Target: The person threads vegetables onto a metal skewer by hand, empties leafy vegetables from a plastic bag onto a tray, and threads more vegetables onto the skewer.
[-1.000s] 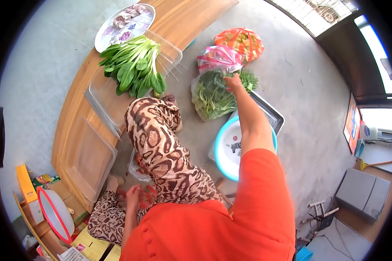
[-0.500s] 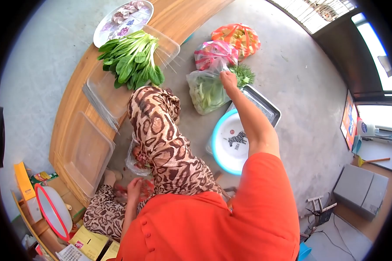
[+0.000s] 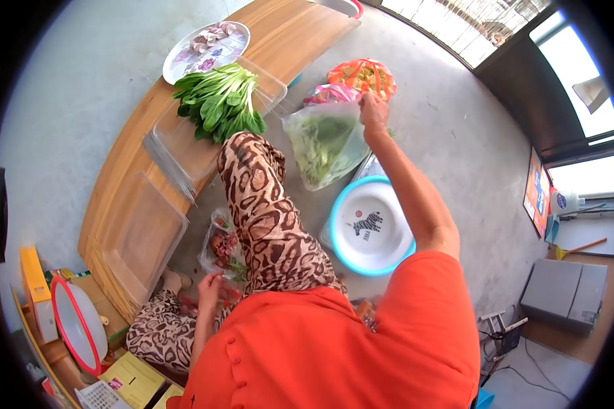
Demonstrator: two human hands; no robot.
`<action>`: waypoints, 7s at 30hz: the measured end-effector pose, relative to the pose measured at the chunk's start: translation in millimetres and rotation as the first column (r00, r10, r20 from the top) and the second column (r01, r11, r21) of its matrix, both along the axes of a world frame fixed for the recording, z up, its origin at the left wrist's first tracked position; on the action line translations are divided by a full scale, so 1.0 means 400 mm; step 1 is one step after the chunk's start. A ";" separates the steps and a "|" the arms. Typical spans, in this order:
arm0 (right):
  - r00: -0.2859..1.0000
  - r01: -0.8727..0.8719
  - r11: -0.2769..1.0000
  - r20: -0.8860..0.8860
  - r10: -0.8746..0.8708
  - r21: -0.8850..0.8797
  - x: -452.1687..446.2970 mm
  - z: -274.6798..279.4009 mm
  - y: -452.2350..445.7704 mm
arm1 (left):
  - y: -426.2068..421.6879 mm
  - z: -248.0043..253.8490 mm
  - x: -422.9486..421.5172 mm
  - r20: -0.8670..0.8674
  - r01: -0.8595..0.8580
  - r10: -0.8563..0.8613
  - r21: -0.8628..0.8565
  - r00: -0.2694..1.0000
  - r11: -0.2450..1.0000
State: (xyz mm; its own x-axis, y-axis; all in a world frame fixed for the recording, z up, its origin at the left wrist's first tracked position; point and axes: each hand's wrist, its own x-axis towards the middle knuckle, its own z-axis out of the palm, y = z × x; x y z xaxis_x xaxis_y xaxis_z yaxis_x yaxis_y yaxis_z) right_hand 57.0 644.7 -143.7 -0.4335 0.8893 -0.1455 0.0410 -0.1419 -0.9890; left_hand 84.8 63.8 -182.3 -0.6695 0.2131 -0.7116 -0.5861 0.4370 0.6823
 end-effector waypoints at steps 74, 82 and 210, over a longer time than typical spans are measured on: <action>0.277 -0.607 -0.371 0.624 0.731 0.703 -0.400 0.142 -1.024 | -0.537 0.488 -0.406 -0.244 -0.239 0.855 0.892 0.458 0.383; 0.336 -0.571 -0.447 0.693 0.638 0.689 -0.440 0.035 -1.106 | -0.808 0.340 -0.389 -0.017 -0.553 0.989 0.828 0.147 0.096; -0.226 -0.946 -0.176 -0.163 0.960 0.273 -0.378 0.097 -1.164 | -0.153 0.449 -0.196 -0.900 -0.306 -0.388 -0.320 -0.197 0.897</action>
State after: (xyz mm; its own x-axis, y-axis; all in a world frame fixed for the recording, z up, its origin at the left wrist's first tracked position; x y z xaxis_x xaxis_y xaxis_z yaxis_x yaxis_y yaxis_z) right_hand -94.1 179.0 -104.8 -0.7769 -0.6047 0.1754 -0.1056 -0.1495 -0.9831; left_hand 6.4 2.7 -2.7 -0.5961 0.2996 0.7449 0.6170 0.7646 0.1862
